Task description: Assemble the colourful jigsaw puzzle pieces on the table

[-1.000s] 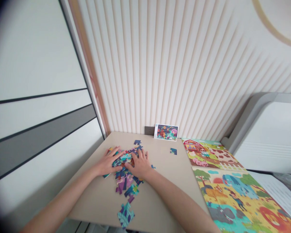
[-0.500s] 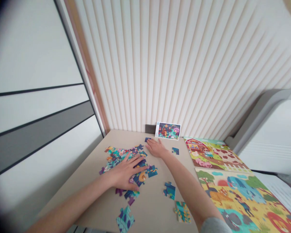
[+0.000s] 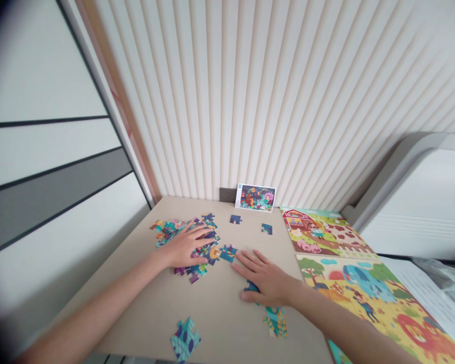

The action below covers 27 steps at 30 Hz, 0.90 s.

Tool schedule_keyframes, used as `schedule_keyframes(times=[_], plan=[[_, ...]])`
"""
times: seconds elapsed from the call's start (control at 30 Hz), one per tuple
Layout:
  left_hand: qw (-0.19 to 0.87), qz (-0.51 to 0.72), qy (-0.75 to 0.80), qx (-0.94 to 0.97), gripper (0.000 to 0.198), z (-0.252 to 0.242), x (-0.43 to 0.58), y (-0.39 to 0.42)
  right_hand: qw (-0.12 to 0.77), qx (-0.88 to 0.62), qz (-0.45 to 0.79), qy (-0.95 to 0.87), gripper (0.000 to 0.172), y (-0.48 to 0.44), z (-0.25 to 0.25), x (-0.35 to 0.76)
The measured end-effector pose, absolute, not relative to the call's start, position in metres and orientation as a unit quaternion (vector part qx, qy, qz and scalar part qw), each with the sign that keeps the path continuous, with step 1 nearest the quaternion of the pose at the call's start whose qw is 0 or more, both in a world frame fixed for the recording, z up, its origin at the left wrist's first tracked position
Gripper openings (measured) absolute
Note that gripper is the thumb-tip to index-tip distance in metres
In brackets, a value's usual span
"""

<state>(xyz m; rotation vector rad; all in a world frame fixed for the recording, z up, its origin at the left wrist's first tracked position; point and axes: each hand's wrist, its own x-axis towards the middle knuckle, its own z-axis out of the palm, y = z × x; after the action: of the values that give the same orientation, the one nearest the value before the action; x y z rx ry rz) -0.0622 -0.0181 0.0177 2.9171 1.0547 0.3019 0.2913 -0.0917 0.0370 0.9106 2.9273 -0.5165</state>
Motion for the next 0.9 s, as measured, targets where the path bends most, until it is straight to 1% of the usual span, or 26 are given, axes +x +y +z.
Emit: schedule_keyframes(times=[0.1, 0.17, 0.2, 0.27, 0.33, 0.37, 0.43, 0.57, 0.67, 0.77, 0.87, 0.9], plan=[[-0.017, 0.137, 0.364, 0.921, 0.057, 0.022, -0.078, -0.023, 0.001, 0.318, -0.161, 0.935, 0.076, -0.084, 0.028, 0.271], [-0.030, 0.154, 0.411, 0.898, 0.059, 0.023, -0.100, -0.030, -0.013, 0.324, -0.158, 0.933, 0.077, -0.069, 0.025, 0.254], [-0.030, 0.145, 0.437, 0.887, 0.065, 0.021, -0.115, -0.035, -0.019, 0.326, -0.156, 0.932, 0.077, -0.061, 0.024, 0.246], [-0.027, 0.115, 0.478, 0.871, 0.085, 0.015, -0.147, -0.045, -0.026, 0.329, -0.154, 0.931, 0.074, -0.047, 0.022, 0.230], [-0.009, 0.072, 0.496, 0.865, 0.099, 0.005, -0.177, -0.054, -0.033, 0.331, -0.152, 0.931, 0.071, -0.036, 0.019, 0.217], [0.002, 0.054, 0.500, 0.865, 0.103, -0.001, -0.189, -0.058, -0.037, 0.331, -0.152, 0.931, 0.069, -0.032, 0.018, 0.211], [0.020, 0.031, 0.507, 0.861, 0.105, -0.012, -0.205, -0.062, -0.043, 0.327, -0.150, 0.932, 0.068, -0.026, 0.015, 0.202], [0.026, 0.031, 0.513, 0.857, 0.100, -0.025, -0.204, -0.057, -0.049, 0.303, -0.163, 0.938, 0.066, -0.011, 0.015, 0.197], [0.020, 0.036, 0.520, 0.853, 0.095, -0.023, -0.192, -0.051, -0.088, 0.364, -0.142, 0.916, 0.064, 0.007, 0.015, 0.205], [-0.011, 0.056, 0.516, 0.854, 0.084, -0.010, -0.176, -0.056, -0.091, 0.453, -0.108, 0.880, 0.067, 0.020, 0.010, 0.220], [-0.065, 0.104, 0.475, 0.871, 0.068, 0.011, -0.151, -0.073, -0.069, 0.453, -0.113, 0.881, 0.067, 0.014, 0.006, 0.238], [-0.071, 0.111, 0.451, 0.883, 0.066, 0.019, -0.138, -0.079, -0.064, 0.441, -0.115, 0.888, 0.066, 0.008, 0.006, 0.243]])
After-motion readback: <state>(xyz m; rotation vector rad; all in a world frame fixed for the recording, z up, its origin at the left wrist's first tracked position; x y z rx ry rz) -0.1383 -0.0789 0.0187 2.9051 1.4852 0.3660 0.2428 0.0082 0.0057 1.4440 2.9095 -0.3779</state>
